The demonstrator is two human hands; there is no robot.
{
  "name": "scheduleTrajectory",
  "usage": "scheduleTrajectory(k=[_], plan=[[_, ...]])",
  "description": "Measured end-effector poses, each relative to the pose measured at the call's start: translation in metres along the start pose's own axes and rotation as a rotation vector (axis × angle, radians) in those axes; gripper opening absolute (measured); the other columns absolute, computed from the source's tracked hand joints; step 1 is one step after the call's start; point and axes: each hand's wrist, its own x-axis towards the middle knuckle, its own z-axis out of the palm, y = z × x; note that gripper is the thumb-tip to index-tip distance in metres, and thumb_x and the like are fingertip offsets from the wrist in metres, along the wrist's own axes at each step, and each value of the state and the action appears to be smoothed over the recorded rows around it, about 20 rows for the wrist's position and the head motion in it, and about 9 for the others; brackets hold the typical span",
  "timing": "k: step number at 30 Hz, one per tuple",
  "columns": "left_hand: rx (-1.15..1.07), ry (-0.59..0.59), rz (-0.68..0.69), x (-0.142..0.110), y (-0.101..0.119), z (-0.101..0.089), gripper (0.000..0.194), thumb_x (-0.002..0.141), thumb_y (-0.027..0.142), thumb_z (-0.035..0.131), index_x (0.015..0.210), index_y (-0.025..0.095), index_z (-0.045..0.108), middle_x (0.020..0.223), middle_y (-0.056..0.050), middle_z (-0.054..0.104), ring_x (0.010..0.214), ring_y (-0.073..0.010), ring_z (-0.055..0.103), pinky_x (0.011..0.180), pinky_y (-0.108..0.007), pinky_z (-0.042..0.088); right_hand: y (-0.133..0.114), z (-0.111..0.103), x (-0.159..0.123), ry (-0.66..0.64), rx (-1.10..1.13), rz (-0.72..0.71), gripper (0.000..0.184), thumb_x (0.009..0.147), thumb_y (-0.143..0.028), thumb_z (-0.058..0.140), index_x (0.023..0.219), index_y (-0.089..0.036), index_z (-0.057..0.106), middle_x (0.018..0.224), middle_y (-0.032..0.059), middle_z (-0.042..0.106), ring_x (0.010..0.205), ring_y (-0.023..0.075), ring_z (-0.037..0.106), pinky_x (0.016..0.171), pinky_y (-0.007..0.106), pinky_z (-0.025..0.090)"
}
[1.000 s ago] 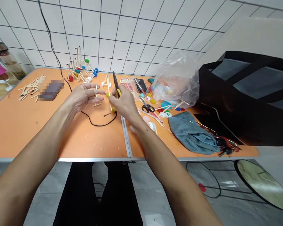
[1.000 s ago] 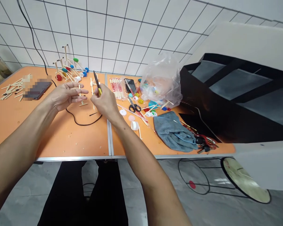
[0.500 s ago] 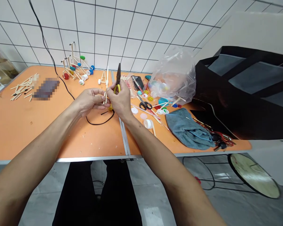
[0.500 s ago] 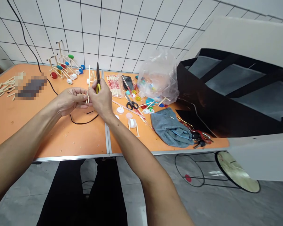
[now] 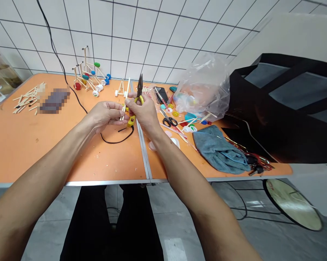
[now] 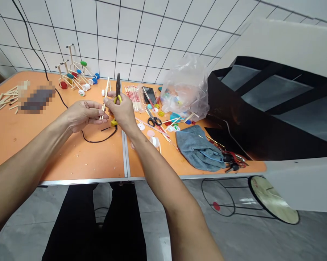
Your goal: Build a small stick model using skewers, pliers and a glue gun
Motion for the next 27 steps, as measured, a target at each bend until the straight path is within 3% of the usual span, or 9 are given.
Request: scheduleTrajectory(k=[4,9,13,27], plan=[[-0.014,-0.019,-0.008,0.0009,-0.0028,-0.0006,0.014,0.079,0.003,0.083,0.074,0.013,0.075,0.081,-0.009,0.083,0.079,-0.0193,0.083,0.084,-0.032,0.070,0.0007,0.0012,0.0001,-0.041,0.036,0.045,0.051,0.077,-0.057,0.096,0.095,-0.024,0.062,0.073,-0.0061,0.060,0.063,0.0128,0.058,0.062,0.029,0.054],[-0.025,-0.014,-0.026,-0.0007,-0.0019,0.0017,0.011,0.083,0.002,0.080,0.077,0.011,0.078,0.088,-0.013,0.085,0.073,-0.0178,0.082,0.078,-0.030,0.069,-0.0017,0.0030,-0.0014,-0.004,0.019,0.068,0.031,0.084,-0.037,0.087,0.091,-0.024,0.060,0.072,-0.0066,0.060,0.062,0.0117,0.059,0.063,0.026,0.055],[-0.036,-0.009,-0.027,-0.0012,-0.0008,0.0025,0.012,0.084,0.003,0.084,0.078,0.011,0.078,0.085,-0.012,0.084,0.071,-0.0176,0.082,0.078,-0.028,0.069,-0.0054,0.0032,-0.0033,0.022,-0.013,0.092,0.023,0.087,-0.031,0.082,0.090,-0.025,0.059,0.071,-0.0064,0.059,0.064,0.0128,0.061,0.063,0.026,0.056],[-0.025,-0.010,-0.018,-0.0005,-0.0024,0.0031,0.009,0.085,0.006,0.085,0.080,0.011,0.079,0.089,-0.014,0.086,0.075,-0.0195,0.084,0.078,-0.029,0.070,-0.0049,0.0044,-0.0036,0.031,0.003,0.079,0.027,0.085,-0.032,0.085,0.088,-0.024,0.059,0.068,-0.0071,0.059,0.060,0.0105,0.055,0.058,0.023,0.050]])
